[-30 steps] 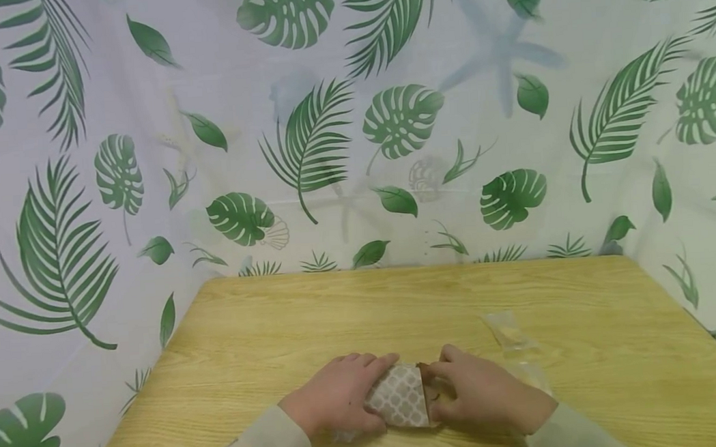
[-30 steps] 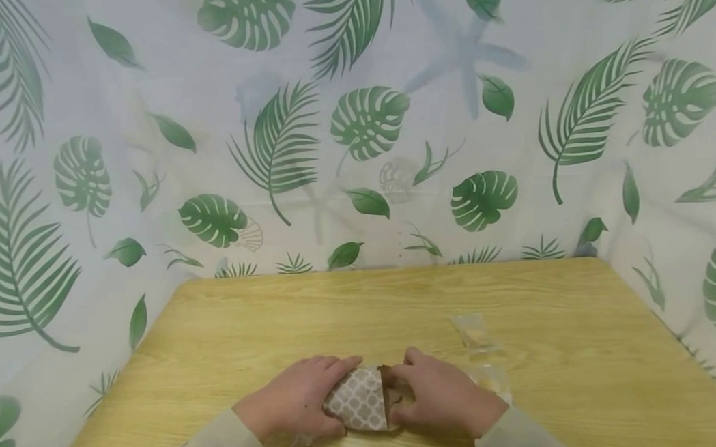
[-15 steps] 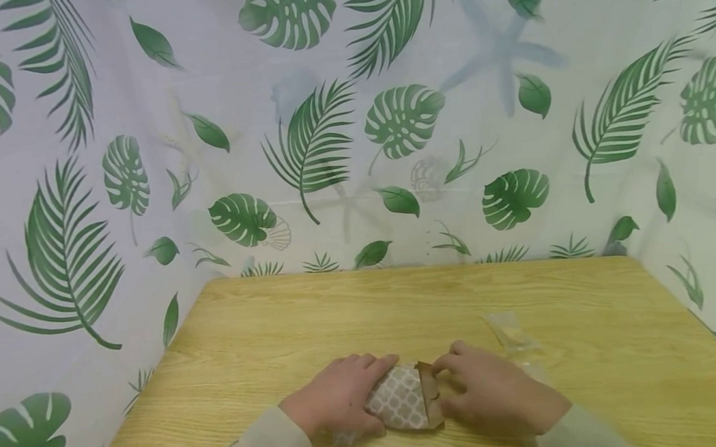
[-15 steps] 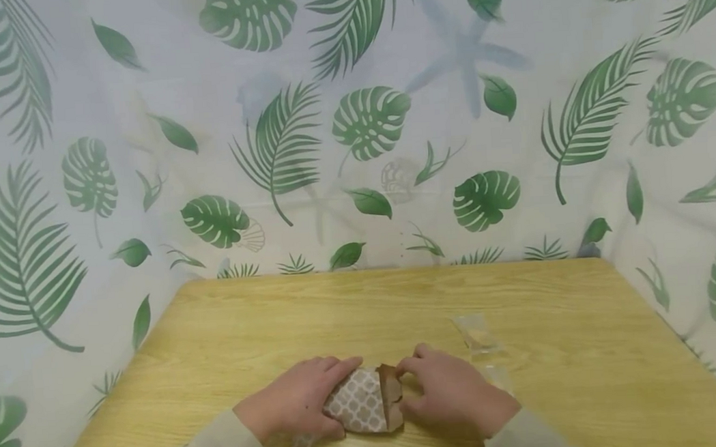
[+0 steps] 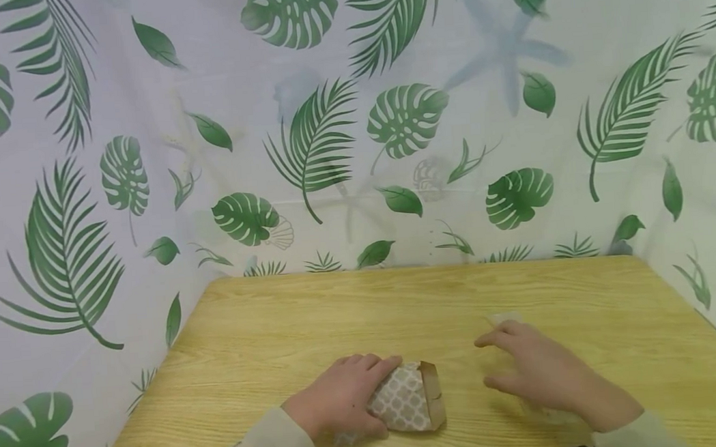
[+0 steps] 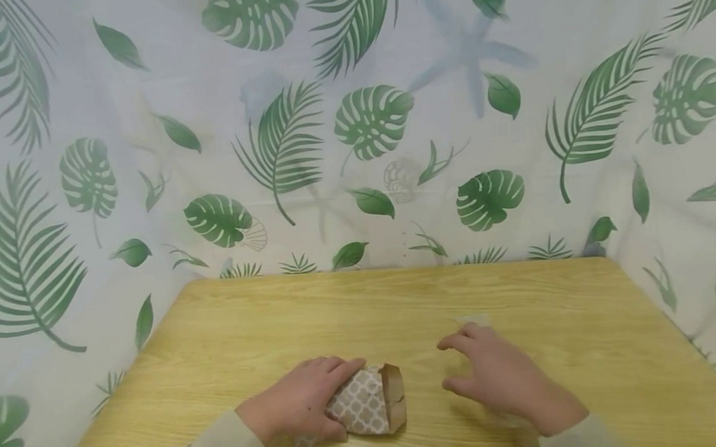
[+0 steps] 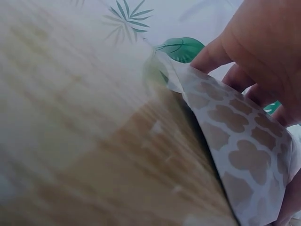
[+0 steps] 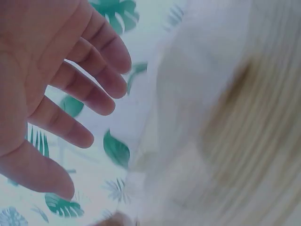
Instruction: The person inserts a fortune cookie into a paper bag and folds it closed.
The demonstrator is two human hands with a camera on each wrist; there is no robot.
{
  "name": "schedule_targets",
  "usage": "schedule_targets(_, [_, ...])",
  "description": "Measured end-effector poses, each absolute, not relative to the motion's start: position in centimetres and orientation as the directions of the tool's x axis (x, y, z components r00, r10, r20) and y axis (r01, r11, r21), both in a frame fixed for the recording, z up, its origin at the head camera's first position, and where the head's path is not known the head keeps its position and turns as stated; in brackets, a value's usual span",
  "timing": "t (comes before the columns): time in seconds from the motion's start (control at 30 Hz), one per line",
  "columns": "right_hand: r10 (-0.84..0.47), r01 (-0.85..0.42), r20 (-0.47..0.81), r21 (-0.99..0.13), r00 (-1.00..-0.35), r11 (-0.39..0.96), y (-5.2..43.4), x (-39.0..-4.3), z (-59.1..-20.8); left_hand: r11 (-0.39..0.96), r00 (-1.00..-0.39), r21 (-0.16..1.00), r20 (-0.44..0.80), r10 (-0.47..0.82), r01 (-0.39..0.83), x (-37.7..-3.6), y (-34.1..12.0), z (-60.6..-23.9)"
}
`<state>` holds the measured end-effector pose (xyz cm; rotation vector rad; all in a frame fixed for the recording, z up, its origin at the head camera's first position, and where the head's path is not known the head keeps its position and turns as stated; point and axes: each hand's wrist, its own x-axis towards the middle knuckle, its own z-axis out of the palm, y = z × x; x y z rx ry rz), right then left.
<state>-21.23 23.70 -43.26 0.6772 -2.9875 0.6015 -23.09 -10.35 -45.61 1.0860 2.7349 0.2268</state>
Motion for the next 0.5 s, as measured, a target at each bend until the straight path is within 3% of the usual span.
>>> schedule_targets(0.33, [-0.404, -0.442, 0.179, -0.380, -0.897, 0.812, 29.0, -20.5, -44.0, 0.721, -0.715, 0.201, -0.117, 0.689, 0.663, -23.1, -10.3, -45.8])
schedule_targets(0.5, [-0.407, -0.436, 0.159, -0.408, -0.899, 0.802, 30.7, -20.0, -44.7, 0.726, -0.720, 0.184, -0.110, 0.685, 0.663, -22.8, -10.4, -45.8])
